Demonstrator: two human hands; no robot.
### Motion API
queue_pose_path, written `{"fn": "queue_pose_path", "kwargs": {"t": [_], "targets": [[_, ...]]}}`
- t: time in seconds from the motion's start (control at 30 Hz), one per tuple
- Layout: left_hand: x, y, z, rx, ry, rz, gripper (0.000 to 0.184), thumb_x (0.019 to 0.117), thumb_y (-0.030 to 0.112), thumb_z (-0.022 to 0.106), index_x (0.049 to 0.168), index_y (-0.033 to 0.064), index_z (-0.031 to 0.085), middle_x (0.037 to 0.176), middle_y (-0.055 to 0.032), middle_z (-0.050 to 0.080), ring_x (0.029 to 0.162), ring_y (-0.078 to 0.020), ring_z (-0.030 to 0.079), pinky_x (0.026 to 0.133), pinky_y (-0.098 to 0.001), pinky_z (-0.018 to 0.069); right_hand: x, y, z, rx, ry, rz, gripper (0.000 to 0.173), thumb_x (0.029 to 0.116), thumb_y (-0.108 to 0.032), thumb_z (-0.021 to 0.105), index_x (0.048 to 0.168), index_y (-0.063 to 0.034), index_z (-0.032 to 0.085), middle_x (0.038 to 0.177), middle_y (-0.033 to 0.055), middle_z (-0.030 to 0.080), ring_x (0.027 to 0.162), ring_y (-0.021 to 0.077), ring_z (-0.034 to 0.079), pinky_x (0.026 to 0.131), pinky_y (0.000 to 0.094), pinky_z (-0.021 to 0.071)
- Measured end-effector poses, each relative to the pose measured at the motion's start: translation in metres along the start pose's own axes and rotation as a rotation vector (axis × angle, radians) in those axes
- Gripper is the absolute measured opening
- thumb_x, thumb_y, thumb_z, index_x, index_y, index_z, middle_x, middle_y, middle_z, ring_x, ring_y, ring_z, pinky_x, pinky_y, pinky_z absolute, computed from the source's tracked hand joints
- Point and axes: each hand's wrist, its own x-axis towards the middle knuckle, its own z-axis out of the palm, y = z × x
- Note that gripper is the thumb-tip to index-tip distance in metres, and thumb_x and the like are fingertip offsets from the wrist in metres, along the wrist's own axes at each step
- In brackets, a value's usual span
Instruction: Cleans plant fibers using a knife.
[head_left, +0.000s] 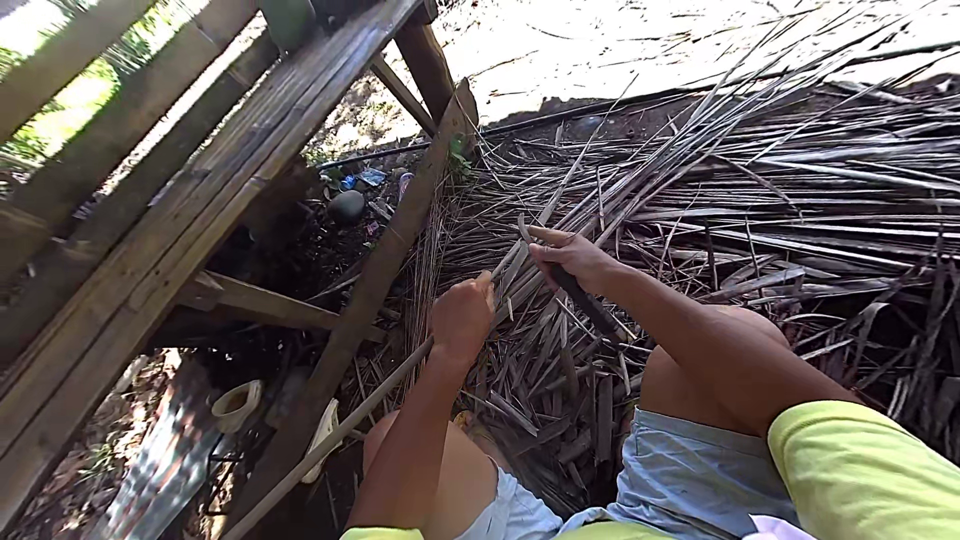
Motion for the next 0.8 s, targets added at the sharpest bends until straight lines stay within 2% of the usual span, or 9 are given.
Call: {"fn": "queue_pose_path", "kwargs": {"t": [0.17, 0.37, 0.43, 0.53, 0.6, 0.63, 0.7, 0.77, 0.8], "targets": [[-0.001, -0.007, -0.005, -0.127, -0.038, -0.002, 0.027, 0.1076, 0.023, 0.056, 0.123, 0.0110, 0.074, 0.098, -0.0168, 0.076, 0.090, -0.0365, 0.073, 0.079, -0.0592, 0.0561, 0.015, -0.010, -0.025, 0.076, 0.191, -0.033, 0.044, 0.1068, -0.019, 0.056, 0.150, -0.0150, 0.050, 0.070, 0.0009, 0.057, 0.048, 0.0096, 0.053, 0.042, 0.0234, 0.0471], [0.002, -0.024, -0.010, -0.162, 0.042, -0.020, 0.025, 0.1070, 0.021, 0.057, 0.120, 0.0090, 0.075, 0.097, -0.0188, 0.075, 0.089, -0.0387, 0.073, 0.076, -0.0615, 0.0554, 0.021, -0.033, -0.075, 0.170, 0.538, -0.196, 0.037, 0.1092, -0.026, 0.051, 0.145, -0.0168, 0.050, 0.076, -0.0019, 0.052, 0.051, 0.0088, 0.052, 0.047, 0.0243, 0.0495], [0.011, -0.026, -0.009, -0.197, 0.020, -0.065, 0.028, 0.1084, 0.022, 0.055, 0.125, 0.0082, 0.073, 0.103, -0.0205, 0.075, 0.095, -0.0406, 0.072, 0.082, -0.0628, 0.0544, 0.003, -0.039, -0.057, 0.152, 0.415, -0.201, 0.026, 0.1103, -0.025, 0.047, 0.131, -0.0122, 0.055, 0.068, -0.0043, 0.052, 0.048, 0.0067, 0.053, 0.045, 0.0230, 0.0513], [0.023, -0.023, -0.004, -0.276, -0.060, -0.047, 0.032, 0.1098, 0.023, 0.052, 0.132, 0.0087, 0.070, 0.111, -0.0193, 0.074, 0.103, -0.0383, 0.071, 0.092, -0.0600, 0.0528, -0.027, -0.031, -0.008, 0.073, -0.045, -0.082, 0.035, 0.1093, -0.018, 0.041, 0.140, -0.0058, 0.051, 0.064, -0.0029, 0.053, 0.048, 0.0072, 0.054, 0.046, 0.0230, 0.0516], [0.024, -0.016, -0.001, -0.313, -0.097, 0.007, 0.033, 0.1098, 0.025, 0.052, 0.132, 0.0089, 0.069, 0.114, -0.0186, 0.074, 0.106, -0.0371, 0.071, 0.095, -0.0602, 0.0526, -0.029, -0.017, 0.014, 0.125, -0.186, -0.008, 0.037, 0.1099, -0.018, 0.042, 0.145, -0.0082, 0.048, 0.066, -0.0011, 0.053, 0.049, 0.0083, 0.055, 0.046, 0.0228, 0.0516], [0.023, -0.014, -0.001, -0.327, -0.103, 0.024, 0.033, 0.1096, 0.025, 0.053, 0.134, 0.0100, 0.069, 0.114, -0.0180, 0.074, 0.105, -0.0362, 0.071, 0.095, -0.0597, 0.0523, -0.024, -0.010, 0.017, 0.179, -0.193, 0.006, 0.036, 0.1107, -0.019, 0.041, 0.145, -0.0103, 0.048, 0.066, -0.0008, 0.052, 0.049, 0.0086, 0.055, 0.046, 0.0230, 0.0515], [0.024, -0.017, -0.003, -0.363, -0.136, 0.010, 0.042, 0.1087, 0.028, 0.054, 0.148, 0.0125, 0.059, 0.115, -0.0169, 0.074, 0.101, -0.0336, 0.072, 0.094, -0.0570, 0.0541, -0.015, -0.006, 0.013, 0.254, -0.127, 0.001, 0.035, 0.1112, -0.021, 0.042, 0.145, -0.0136, 0.049, 0.066, -0.0012, 0.052, 0.048, 0.0085, 0.053, 0.045, 0.0230, 0.0504], [0.027, -0.027, -0.007, -0.450, -0.216, -0.063, 0.057, 0.1066, 0.030, 0.060, 0.157, 0.0086, 0.043, 0.099, -0.0183, 0.071, 0.082, -0.0307, 0.069, 0.080, -0.0507, 0.0577, -0.007, -0.009, 0.001, 0.292, -0.036, -0.027, 0.034, 0.1110, -0.023, 0.044, 0.144, -0.0158, 0.049, 0.068, -0.0008, 0.054, 0.049, 0.0092, 0.055, 0.046, 0.0242, 0.0516], [0.028, -0.033, -0.011, -0.495, -0.267, -0.103, 0.060, 0.1059, 0.029, 0.061, 0.157, 0.0058, 0.040, 0.094, -0.0178, 0.070, 0.074, -0.0278, 0.067, 0.072, -0.0458, 0.0587, -0.004, -0.012, -0.005, 0.290, 0.014, -0.047, 0.035, 0.1109, -0.024, 0.045, 0.145, -0.0166, 0.049, 0.069, -0.0010, 0.054, 0.050, 0.0091, 0.055, 0.046, 0.0240, 0.0515]]}}
